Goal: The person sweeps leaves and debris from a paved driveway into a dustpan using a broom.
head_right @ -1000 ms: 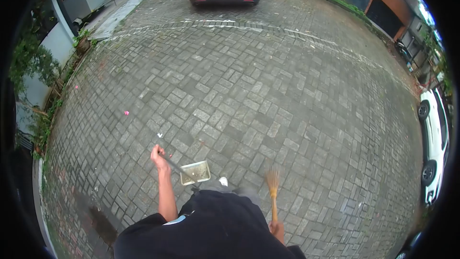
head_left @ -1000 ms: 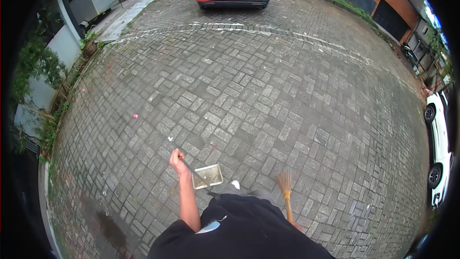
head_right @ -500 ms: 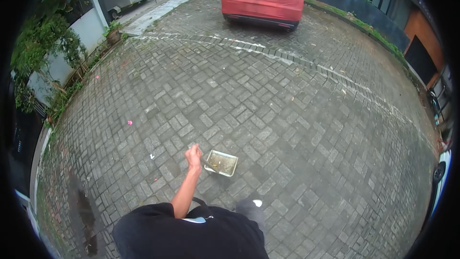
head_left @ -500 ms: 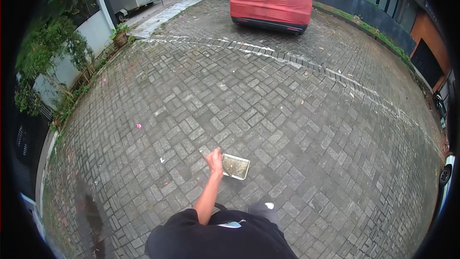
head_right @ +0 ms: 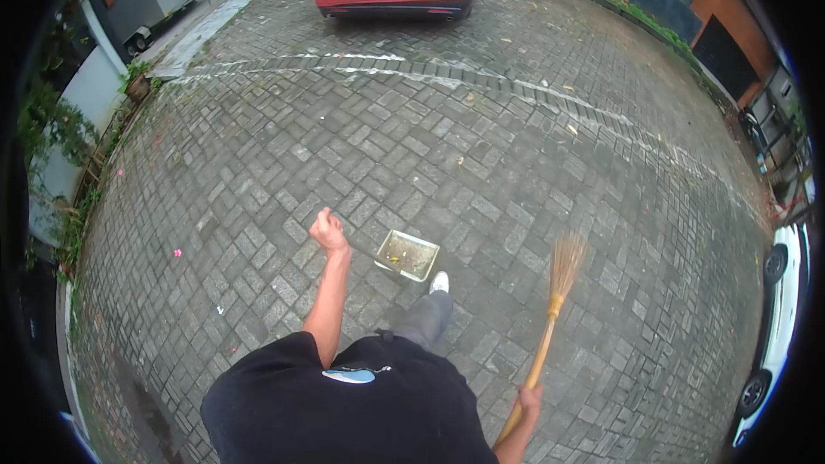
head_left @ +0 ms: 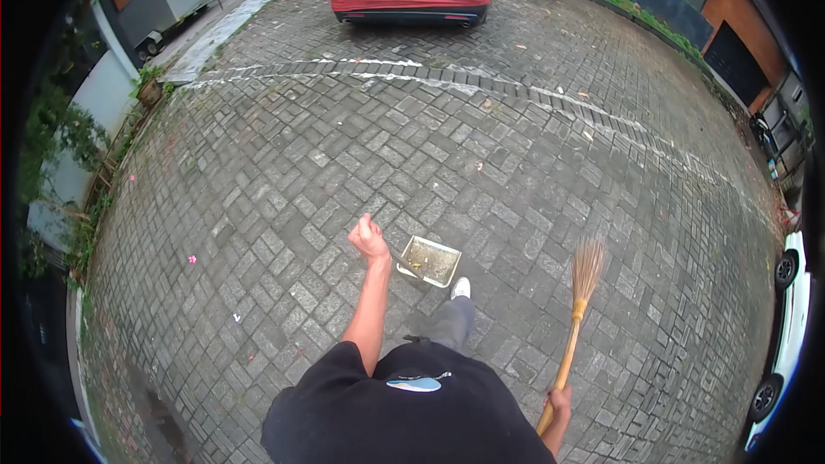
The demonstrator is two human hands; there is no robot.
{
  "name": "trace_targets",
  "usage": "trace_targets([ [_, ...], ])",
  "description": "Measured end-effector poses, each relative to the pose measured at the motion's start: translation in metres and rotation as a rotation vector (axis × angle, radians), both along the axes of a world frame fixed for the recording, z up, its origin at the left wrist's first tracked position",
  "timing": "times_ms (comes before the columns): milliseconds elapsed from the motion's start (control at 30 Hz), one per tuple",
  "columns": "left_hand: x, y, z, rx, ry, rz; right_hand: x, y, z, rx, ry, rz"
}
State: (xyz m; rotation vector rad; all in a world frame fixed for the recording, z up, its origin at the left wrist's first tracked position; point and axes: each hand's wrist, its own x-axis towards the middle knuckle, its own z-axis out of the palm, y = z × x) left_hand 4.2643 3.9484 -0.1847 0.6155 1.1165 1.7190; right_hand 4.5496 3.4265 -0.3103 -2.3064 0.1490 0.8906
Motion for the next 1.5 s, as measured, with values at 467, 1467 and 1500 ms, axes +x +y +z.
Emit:
trace_targets([
  [467, 0.265, 0.184, -0.028, -0.061, 0.138, -0.193, 0.217, 0.360, 0.067, 0.273, 0.249, 0.289],
  [1467, 0.531, 0.394, -0.087, -0.354, 0.730, -0.302, 0.583, 0.825, 0.059, 0.001, 0.859, 0.672],
  [1500, 0.531, 0.398, -0.089, -0.354, 0.705, -0.302, 0.586, 0.829, 0.069, 0.009, 0.800, 0.668],
])
